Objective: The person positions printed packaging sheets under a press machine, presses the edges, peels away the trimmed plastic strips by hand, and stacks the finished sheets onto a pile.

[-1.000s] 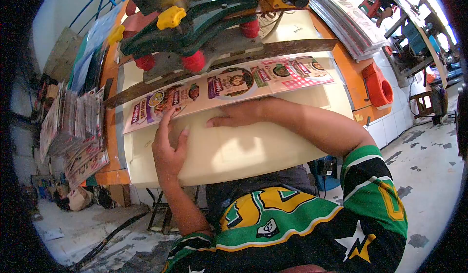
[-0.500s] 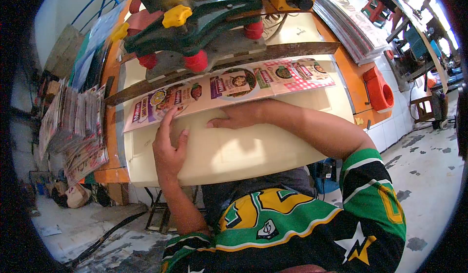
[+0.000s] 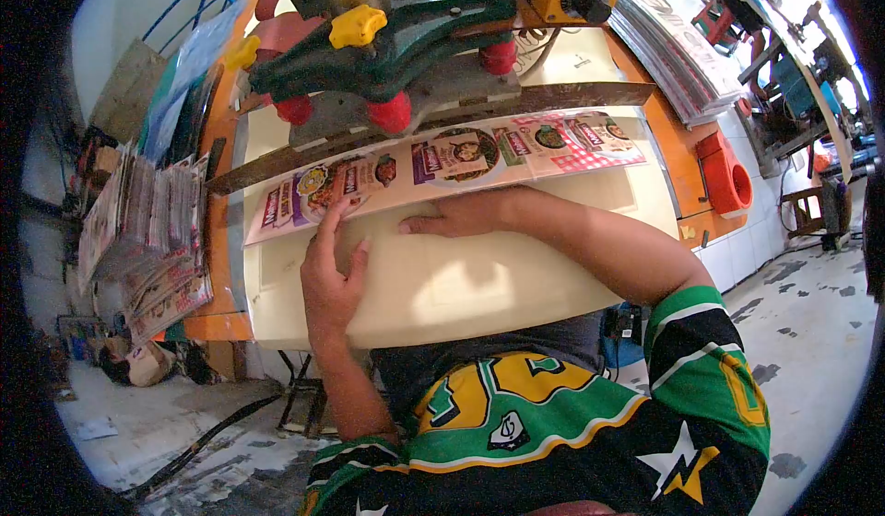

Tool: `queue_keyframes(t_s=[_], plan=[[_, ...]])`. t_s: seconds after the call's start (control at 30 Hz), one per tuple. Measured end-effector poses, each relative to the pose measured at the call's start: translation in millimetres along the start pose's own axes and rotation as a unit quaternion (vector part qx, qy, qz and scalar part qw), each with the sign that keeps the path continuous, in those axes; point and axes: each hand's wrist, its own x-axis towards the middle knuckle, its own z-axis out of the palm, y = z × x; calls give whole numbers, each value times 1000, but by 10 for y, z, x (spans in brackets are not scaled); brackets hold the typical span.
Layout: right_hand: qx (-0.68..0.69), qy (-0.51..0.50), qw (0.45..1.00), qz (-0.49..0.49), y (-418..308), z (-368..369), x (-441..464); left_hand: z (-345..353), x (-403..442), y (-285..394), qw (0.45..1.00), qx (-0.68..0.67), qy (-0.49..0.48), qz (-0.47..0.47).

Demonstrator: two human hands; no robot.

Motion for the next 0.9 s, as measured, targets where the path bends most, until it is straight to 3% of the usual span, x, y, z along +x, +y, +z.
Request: queue_keyframes(t_s=[0.17,0.27,0.37,0.43,0.67,0.83,0.9], plan=[[36,-17,999,-15,33,51,33,17,-3,-27,1000,6,3,14],[85,-31,995,31,-36,14,36,24,-14,-51,999,22,2,23],[-42,33,998,-23,-60,30,40,7,-13,-16,1000,23,-3,14],[119,-44,992,15,-18,73,63,10,-12,-16,1000,19,3,16],[5,-19,999,27,-24,54,21,4,-2,-4,1000,5,15,20],[107,-33,993,27,164,231,40,2,-8,-23,999,15,32,19],[85,-36,995,36,156,215,29,19,-3,-52,999,10,41,25]])
